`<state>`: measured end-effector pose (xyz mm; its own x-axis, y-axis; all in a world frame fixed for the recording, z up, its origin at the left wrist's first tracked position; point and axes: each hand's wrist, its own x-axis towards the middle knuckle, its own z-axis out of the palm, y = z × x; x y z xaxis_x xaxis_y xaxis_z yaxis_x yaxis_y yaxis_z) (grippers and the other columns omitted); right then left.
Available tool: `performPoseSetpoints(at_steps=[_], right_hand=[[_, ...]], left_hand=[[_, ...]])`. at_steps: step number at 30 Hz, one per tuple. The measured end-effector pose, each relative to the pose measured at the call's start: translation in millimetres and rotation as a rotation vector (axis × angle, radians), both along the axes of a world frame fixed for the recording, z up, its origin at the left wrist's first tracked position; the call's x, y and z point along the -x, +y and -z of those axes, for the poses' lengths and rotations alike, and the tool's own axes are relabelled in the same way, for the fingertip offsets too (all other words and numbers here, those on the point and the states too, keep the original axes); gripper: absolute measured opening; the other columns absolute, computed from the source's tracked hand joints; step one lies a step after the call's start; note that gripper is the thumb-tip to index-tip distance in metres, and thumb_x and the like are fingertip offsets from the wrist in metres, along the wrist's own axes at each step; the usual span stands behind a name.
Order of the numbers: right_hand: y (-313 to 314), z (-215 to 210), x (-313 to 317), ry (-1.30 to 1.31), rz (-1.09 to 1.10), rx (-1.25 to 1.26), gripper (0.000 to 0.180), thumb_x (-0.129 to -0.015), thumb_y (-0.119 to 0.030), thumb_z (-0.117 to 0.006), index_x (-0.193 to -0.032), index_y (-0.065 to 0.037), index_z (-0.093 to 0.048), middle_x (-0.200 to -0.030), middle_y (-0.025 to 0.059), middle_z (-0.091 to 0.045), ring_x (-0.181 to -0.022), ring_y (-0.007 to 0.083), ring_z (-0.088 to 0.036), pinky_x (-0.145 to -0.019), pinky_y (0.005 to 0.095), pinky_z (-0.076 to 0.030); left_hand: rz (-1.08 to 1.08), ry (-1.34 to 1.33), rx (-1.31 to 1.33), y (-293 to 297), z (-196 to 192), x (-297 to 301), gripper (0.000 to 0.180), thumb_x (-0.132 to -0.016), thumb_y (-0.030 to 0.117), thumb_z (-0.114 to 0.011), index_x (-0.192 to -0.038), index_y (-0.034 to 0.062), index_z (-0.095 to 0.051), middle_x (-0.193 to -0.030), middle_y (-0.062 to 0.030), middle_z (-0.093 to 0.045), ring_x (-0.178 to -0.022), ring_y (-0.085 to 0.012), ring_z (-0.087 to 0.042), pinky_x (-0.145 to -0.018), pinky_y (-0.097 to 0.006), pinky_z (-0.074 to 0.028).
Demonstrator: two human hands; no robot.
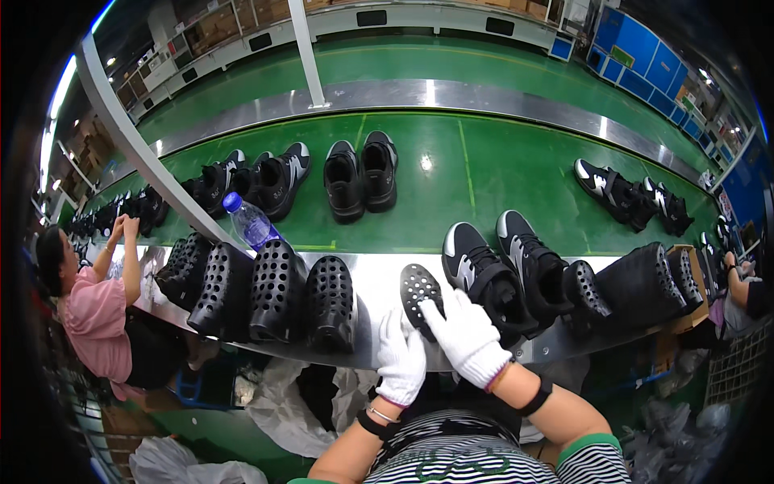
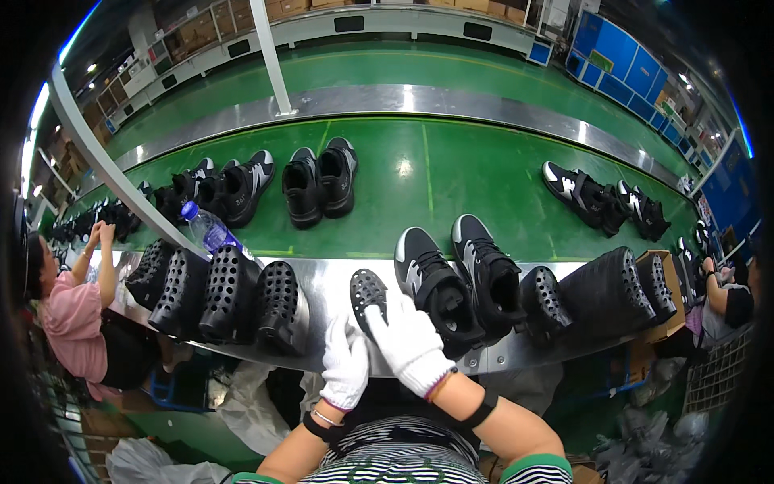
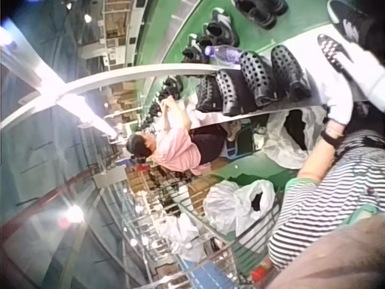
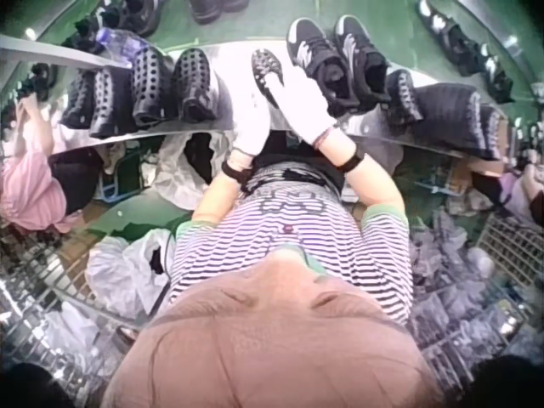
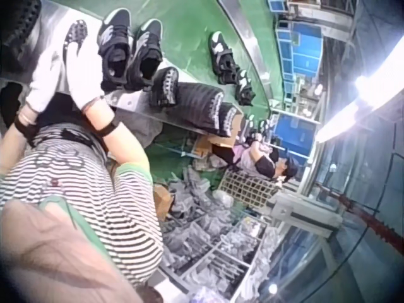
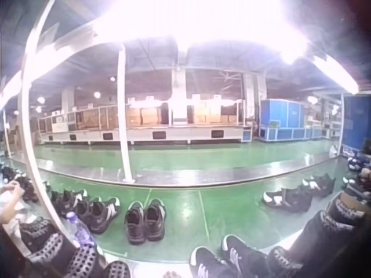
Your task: Assembling and inspecting black shoes on a factory production line.
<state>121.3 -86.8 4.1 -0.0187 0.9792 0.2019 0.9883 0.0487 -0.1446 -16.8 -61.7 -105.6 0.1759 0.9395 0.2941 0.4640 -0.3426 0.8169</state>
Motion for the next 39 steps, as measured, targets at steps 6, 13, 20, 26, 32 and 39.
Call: performPoseSetpoints(at_steps=[6, 13, 20, 26, 32, 39], right_hand=[[-2, 26, -13, 0.393, 0.005, -0.130, 0.035, -0.077, -0.002, -0.062, -0.110, -0.010, -0.064, -0.098, 0.0153, -0.062, -0.091, 0.0363, -0.064, -0.079, 0.0451, -0.054], [-4, 9, -8, 0.338, -0.029, 0.030, 0.034, -0.077, -0.001, -0.060, -0.110, -0.011, -0.064, -0.111, 0.0171, -0.060, -0.095, 0.0398, -0.063, -0.080, 0.0473, -0.055], [8, 6, 3, 0.243, -0.042, 0.076, 0.016, -0.080, -0.004, -0.057, -0.097, -0.003, -0.059, -0.105, 0.0226, -0.058, -0.089, 0.0423, -0.061, -0.074, 0.0529, -0.053], [23, 29, 11, 0.449, -0.143, -0.055, 0.014, -0.078, -0.008, -0.062, -0.090, 0.000, -0.060, -0.098, 0.0240, -0.061, -0.095, 0.0431, -0.060, -0.081, 0.0488, -0.051], [20, -16, -1, 0.387, -0.294, -0.304, 0.037, -0.061, 0.000, -0.076, -0.094, -0.001, -0.059, -0.107, 0.0218, -0.062, -0.103, 0.0436, -0.060, -0.088, 0.0462, -0.051], [-14, -57, -8, 0.510, -0.376, -0.289, 0.042, -0.062, -0.007, -0.084, -0.095, -0.005, -0.058, -0.114, 0.0208, -0.062, -0.107, 0.0414, -0.061, -0.091, 0.0465, -0.052]], left_hand=[[-0.034, -0.320, 0.352, 7, -22, 4, 0.054, -0.095, 0.003, -0.061, -0.145, -0.0028, -0.042, -0.138, -0.0220, -0.054, -0.123, -0.0299, -0.060, -0.103, -0.038, -0.050], [0.010, -0.160, 0.237, 7, -20, 5, 0.048, -0.094, 0.006, -0.064, -0.139, -0.0043, -0.048, -0.134, -0.0228, -0.056, -0.120, -0.0314, -0.062, -0.101, -0.040, -0.051], [0.008, -0.077, 0.172, 2, -25, 12, 0.049, -0.093, 0.008, -0.066, -0.138, -0.0040, -0.048, -0.133, -0.0223, -0.055, -0.114, -0.0306, -0.063, -0.099, -0.039, -0.052], [-0.131, 0.016, -0.307, -25, -73, 12, 0.055, -0.087, 0.006, -0.069, -0.136, -0.0073, -0.049, -0.132, -0.0266, -0.053, -0.123, -0.0420, -0.053, -0.109, -0.046, -0.041], [-0.093, 0.047, -0.427, -31, -91, 33, 0.056, -0.084, 0.003, -0.069, -0.135, -0.0075, -0.049, -0.130, -0.0249, -0.055, -0.117, -0.0382, -0.056, -0.104, -0.045, -0.045], [0.033, -0.682, 0.195, -27, -116, 23, 0.068, -0.089, 0.010, -0.071, -0.146, -0.0060, -0.037, -0.149, -0.0230, -0.036, -0.121, -0.0308, -0.055, -0.105, -0.040, -0.046]])
